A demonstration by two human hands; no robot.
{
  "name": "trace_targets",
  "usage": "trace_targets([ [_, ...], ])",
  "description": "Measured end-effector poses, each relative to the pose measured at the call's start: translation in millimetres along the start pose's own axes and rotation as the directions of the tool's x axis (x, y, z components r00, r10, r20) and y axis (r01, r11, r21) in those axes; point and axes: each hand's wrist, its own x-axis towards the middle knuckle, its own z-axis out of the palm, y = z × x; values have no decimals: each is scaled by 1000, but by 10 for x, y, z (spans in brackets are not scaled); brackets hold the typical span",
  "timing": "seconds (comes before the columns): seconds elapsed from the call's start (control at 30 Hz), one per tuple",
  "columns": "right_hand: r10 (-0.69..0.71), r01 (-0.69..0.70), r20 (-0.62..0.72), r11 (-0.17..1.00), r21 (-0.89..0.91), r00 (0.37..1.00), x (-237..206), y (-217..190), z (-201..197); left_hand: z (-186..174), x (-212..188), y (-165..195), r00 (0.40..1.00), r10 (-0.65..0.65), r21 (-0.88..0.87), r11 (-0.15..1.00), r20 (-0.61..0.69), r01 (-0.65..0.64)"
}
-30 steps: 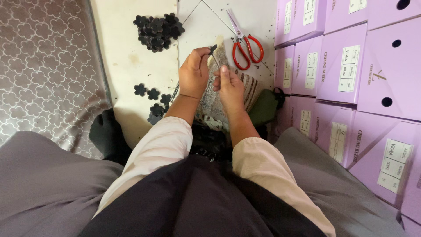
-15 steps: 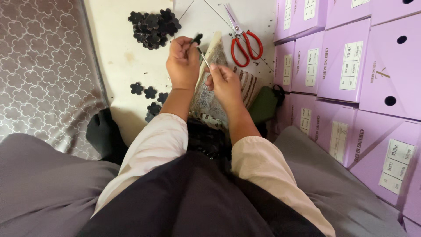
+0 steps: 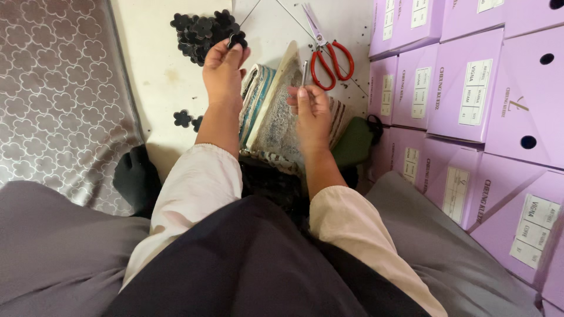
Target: The person assembles small black flower-shaped parts by inserting a metal pin into each piece and then pressing it with a green handheld tool. The person repeats this process for multiple parts, placing finished pieces on the floor.
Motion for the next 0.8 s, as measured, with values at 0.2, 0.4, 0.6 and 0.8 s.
trace_targets([
  [0.2,-142,138,13,977,165,990,49,-83,156,-225,489,206,981,184,2,983,-58,-184],
  [0.4,-304,296,46,946,131,952,32,-175,224,-418,481,232,882,450,406,838,-136,-365],
  [0.6,-369,366,58,929,52,928,1,-280,312,-895,-105,-105,779,627,806,466,-10,-365],
  [0.8,-300,286,-128,952,-112,945,-37,69,15,-1625,-959,-470,684,692,943,14,232,-334],
])
